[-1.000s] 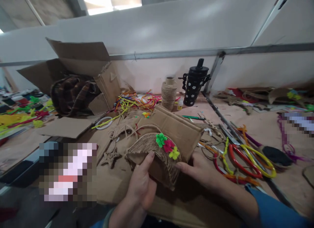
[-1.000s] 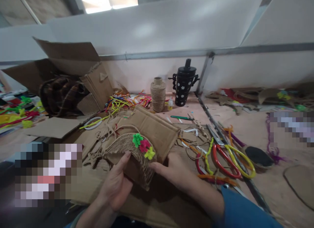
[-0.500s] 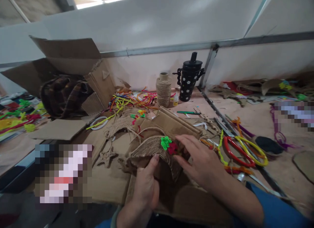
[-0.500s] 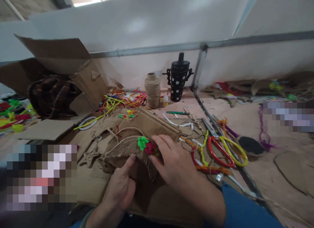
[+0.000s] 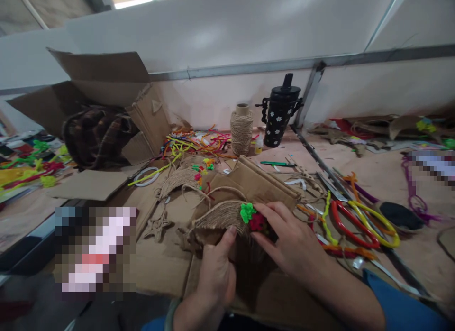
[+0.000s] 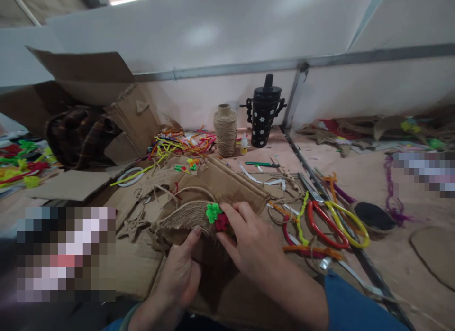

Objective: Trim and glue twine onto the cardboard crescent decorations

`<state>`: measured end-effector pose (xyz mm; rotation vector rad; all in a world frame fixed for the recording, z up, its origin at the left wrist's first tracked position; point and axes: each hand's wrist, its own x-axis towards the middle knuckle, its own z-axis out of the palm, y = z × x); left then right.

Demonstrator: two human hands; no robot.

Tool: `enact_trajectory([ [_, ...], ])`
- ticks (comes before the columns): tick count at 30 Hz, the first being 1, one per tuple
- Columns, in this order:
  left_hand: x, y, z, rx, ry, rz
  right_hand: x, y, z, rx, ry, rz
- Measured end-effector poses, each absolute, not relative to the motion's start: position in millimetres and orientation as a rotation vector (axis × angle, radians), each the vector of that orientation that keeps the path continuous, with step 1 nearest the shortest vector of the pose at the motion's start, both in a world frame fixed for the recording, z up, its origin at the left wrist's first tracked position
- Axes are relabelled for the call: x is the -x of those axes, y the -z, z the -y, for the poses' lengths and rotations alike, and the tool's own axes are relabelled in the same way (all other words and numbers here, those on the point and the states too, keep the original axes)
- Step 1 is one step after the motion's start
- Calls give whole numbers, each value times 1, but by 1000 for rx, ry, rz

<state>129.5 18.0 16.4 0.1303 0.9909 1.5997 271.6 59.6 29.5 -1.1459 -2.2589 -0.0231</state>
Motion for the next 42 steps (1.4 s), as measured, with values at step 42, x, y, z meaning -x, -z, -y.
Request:
enact_trajectory([
  [42, -129, -15, -18, -114, -1566, -927, -255, -28, -50, 933, 309, 2248],
])
